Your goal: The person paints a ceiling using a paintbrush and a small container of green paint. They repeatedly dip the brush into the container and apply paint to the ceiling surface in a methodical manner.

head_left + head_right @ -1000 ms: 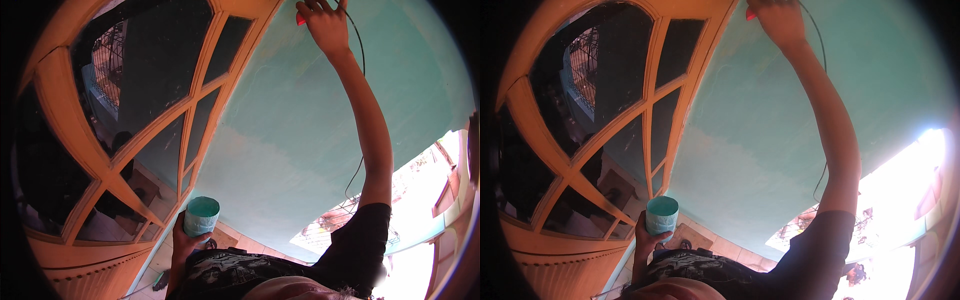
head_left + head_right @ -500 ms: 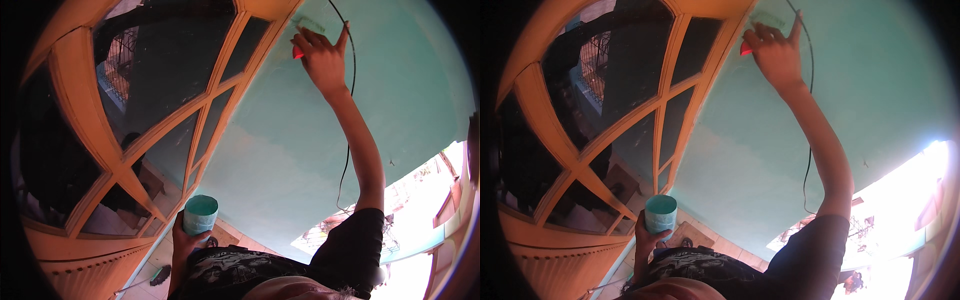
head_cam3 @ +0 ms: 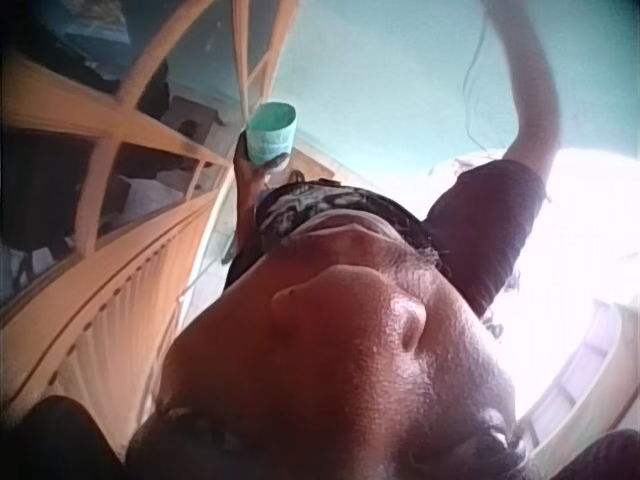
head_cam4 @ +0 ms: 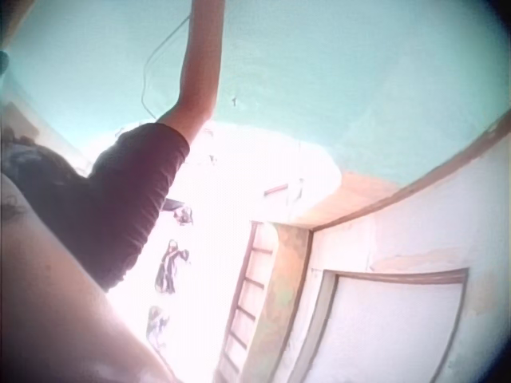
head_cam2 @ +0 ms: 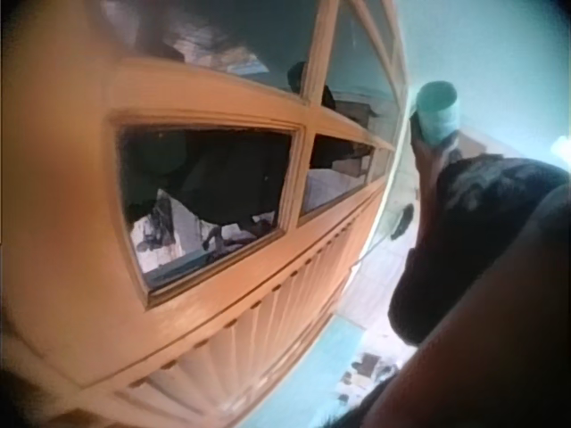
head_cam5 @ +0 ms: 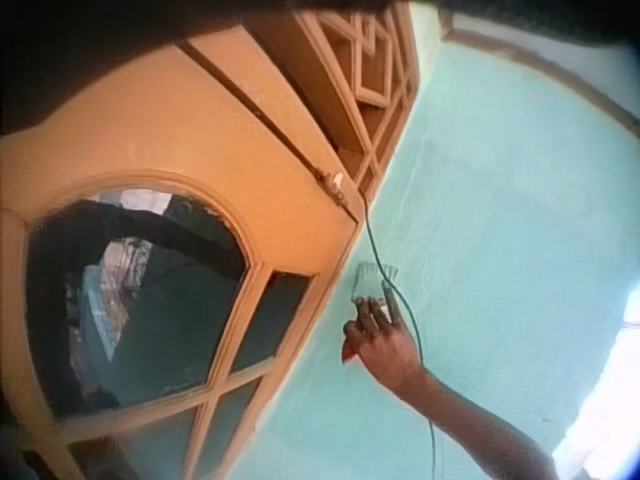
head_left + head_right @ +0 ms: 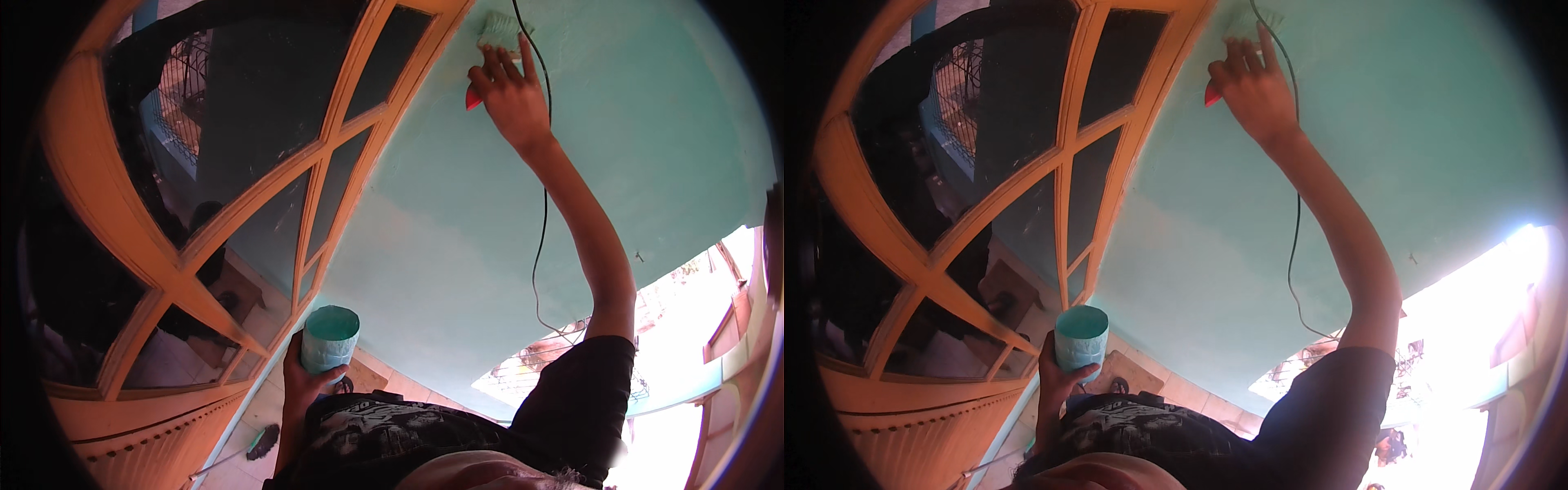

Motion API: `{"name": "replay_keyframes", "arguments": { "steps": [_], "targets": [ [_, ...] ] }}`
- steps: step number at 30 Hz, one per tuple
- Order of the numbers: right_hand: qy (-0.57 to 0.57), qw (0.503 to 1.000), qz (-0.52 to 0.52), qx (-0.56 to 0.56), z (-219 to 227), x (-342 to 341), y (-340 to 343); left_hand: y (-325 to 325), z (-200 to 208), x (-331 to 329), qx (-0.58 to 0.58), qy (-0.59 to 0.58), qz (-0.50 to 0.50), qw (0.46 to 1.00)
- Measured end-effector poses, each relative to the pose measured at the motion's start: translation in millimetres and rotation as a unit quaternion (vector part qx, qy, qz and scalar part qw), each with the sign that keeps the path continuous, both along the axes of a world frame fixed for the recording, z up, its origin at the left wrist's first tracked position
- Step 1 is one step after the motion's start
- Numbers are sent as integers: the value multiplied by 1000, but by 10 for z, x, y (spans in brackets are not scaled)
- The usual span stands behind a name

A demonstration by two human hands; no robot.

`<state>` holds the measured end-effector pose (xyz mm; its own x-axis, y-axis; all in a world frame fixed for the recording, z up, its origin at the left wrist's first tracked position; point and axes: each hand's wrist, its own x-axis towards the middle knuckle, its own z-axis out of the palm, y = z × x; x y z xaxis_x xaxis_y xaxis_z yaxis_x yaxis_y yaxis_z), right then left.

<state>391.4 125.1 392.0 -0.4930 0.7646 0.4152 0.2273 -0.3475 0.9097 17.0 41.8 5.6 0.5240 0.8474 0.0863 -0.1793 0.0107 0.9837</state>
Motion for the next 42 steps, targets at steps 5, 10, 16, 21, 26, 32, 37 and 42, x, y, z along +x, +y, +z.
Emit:
{"name": "replay_keyframes", "arguments": {
  "steps": [5,10,16,21,26,32,37,42],
  "targets": [
    [153,977,94,-116,-310,-99,-203,-14,66,-37,26,15,12,999],
    [301,930,203,-54,-238,-296,-433,-39,28,-105,0,26,2,1000],
    [443,881,164,-20,-484,-782,-806,-54,141,-131,-9,36,1,999],
    [698,657,272,88,-1147,-732,-989,-56,29,-48,20,11,-24,999],
    [837,293,412,212,-1537,-794,-841,-59,25,-100,13,18,-31,999],
    [856,120,465,192,-1640,-818,-754,-57,102,-243,17,57,-14,998],
    [851,186,481,104,-1678,-820,-729,-55,34,-301,3,46,6,999],
    [845,303,441,19,-1778,-756,-761,-76,96,-332,1,52,12,999]
  ]
}}
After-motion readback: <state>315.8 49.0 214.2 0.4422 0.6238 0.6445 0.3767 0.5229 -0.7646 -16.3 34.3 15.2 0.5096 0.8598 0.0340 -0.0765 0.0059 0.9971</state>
